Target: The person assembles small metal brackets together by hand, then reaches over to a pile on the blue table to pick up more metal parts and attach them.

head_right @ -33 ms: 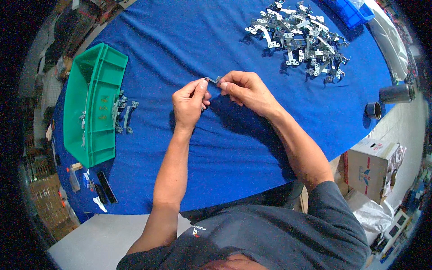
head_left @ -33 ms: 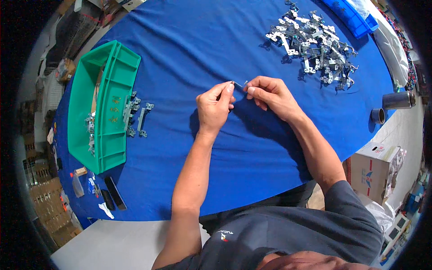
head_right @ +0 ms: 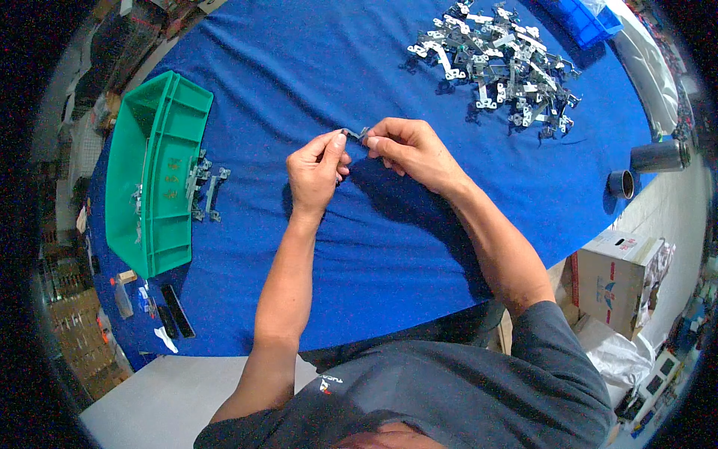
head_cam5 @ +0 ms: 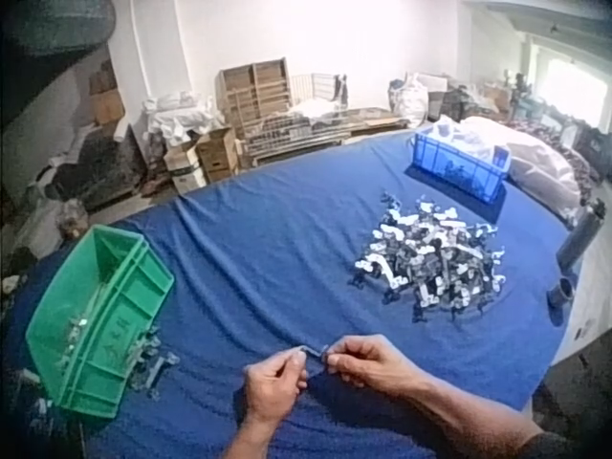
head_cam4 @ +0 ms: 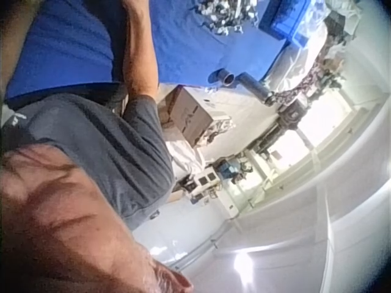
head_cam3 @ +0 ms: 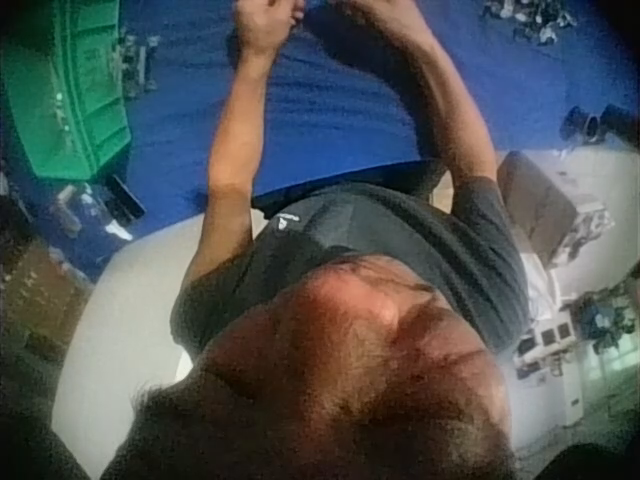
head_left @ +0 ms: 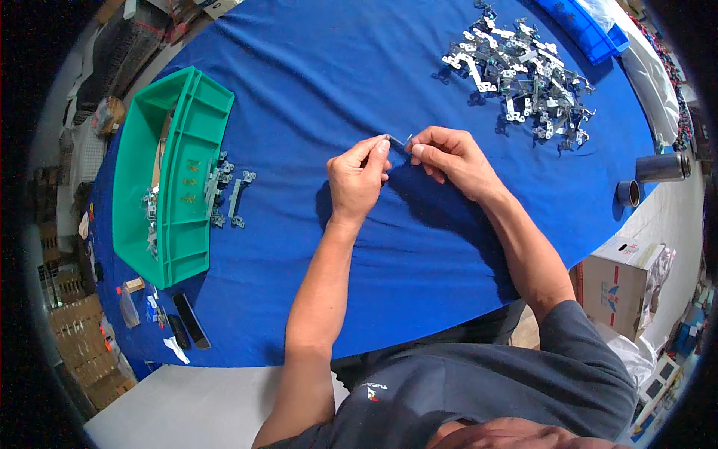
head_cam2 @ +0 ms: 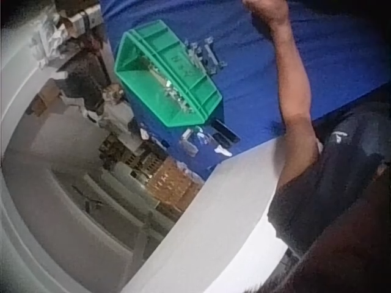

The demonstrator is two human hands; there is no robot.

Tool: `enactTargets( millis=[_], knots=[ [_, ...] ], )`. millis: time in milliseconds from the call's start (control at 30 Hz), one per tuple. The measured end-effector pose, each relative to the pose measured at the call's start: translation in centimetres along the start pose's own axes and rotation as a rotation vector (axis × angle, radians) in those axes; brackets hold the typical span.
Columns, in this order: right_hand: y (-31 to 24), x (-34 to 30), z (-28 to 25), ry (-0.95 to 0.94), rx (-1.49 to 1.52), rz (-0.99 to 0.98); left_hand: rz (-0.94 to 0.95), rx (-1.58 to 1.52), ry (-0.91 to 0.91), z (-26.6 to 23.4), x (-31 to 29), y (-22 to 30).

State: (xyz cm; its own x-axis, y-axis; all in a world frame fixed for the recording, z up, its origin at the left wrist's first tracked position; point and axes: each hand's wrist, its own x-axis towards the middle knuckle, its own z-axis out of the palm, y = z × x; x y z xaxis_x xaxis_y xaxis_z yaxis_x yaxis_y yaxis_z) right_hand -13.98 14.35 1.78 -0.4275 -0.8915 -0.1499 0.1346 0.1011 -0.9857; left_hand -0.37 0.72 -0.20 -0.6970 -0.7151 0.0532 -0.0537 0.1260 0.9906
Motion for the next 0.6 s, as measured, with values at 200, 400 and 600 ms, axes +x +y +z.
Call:
enactTargets(
  millis=[200, 400, 600],
  knots=[
    [0.2, 0.1, -0.1, 0.072, -0.207, -0.084, 0.405, 0.209, 0.055, -0.2, 0.5, 0.1],
    [0.8, 0.1, 0.5, 0.107, -0.136, -0.139, 0.437, 0.276, 0.063, 0.1, 0.0, 0.4],
    [0.4, 0.2, 0.0, 0.079, -0.215, -0.086, 0.460, 0.310, 0.007, 0.2, 0.1, 0.5]
  ],
)
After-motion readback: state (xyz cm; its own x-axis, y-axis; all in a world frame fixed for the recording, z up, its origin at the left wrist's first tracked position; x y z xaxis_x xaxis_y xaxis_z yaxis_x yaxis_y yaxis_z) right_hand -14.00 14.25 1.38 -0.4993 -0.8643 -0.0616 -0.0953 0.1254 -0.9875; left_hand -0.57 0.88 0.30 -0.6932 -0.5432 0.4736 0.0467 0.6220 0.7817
